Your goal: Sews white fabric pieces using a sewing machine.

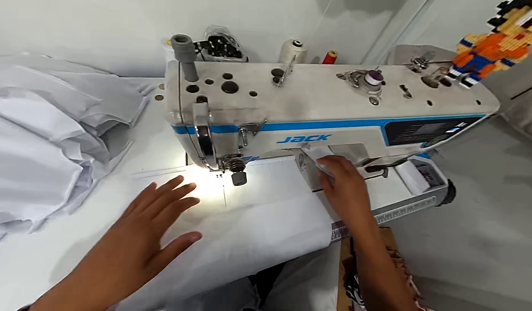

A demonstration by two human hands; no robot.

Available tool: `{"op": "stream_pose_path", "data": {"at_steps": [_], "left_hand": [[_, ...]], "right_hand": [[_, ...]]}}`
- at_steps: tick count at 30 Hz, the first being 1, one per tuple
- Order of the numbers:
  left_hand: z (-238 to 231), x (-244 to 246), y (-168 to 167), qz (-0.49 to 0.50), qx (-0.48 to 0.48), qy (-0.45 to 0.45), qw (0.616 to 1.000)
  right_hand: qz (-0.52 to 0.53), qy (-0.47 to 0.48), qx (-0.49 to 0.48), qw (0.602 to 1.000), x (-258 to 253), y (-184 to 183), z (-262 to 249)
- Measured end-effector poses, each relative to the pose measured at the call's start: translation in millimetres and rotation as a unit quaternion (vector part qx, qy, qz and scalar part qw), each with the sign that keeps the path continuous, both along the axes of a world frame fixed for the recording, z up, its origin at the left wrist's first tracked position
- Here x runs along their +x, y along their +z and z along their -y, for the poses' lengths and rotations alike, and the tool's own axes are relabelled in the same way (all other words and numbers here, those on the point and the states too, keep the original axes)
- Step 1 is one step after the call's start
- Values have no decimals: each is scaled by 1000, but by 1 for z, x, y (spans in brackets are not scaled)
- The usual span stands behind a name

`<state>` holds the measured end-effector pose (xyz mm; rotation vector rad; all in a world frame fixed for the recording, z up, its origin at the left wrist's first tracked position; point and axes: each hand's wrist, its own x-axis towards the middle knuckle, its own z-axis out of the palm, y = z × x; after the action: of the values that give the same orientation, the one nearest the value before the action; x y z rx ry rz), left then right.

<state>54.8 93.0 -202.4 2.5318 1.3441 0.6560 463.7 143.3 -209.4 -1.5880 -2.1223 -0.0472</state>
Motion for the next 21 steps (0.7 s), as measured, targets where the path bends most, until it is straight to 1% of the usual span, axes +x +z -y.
{"op": "stream_pose_path", "data": {"at_steps": [2,4,6,9,11,14,16,17,18,21], "left_hand": [[13,-11,6,45,-16,6,999],[25,-13,11,73,-37,17,996],[40,-1,15,88,-66,25,994],[64,25,9,103,-102,13,989],[76,39,4,116,-121,-6,986],[84,48,-1,134,-134,-39,981],[83,55,-2,150,-118,-48,981],[81,61,-4,153,-97,-47,982],[78,68,-6,153,-71,-46,985],[73,92,-9,156,-19,-45,987]], "right_hand": [[9,-52,-1,999,26,-13,-5],[2,-65,8,998,35,-22,-8],[1,-80,10,997,35,-21,0],[-24,-98,-4,995,40,-23,22],[-89,-103,-12,991,49,-29,35],[-258,-102,-6,961,62,-38,40],[-340,-87,-2,936,65,-35,38],[-355,-81,1,931,64,-34,36],[-348,-85,14,934,61,-34,32],[-269,-109,57,955,48,-37,27]]}}
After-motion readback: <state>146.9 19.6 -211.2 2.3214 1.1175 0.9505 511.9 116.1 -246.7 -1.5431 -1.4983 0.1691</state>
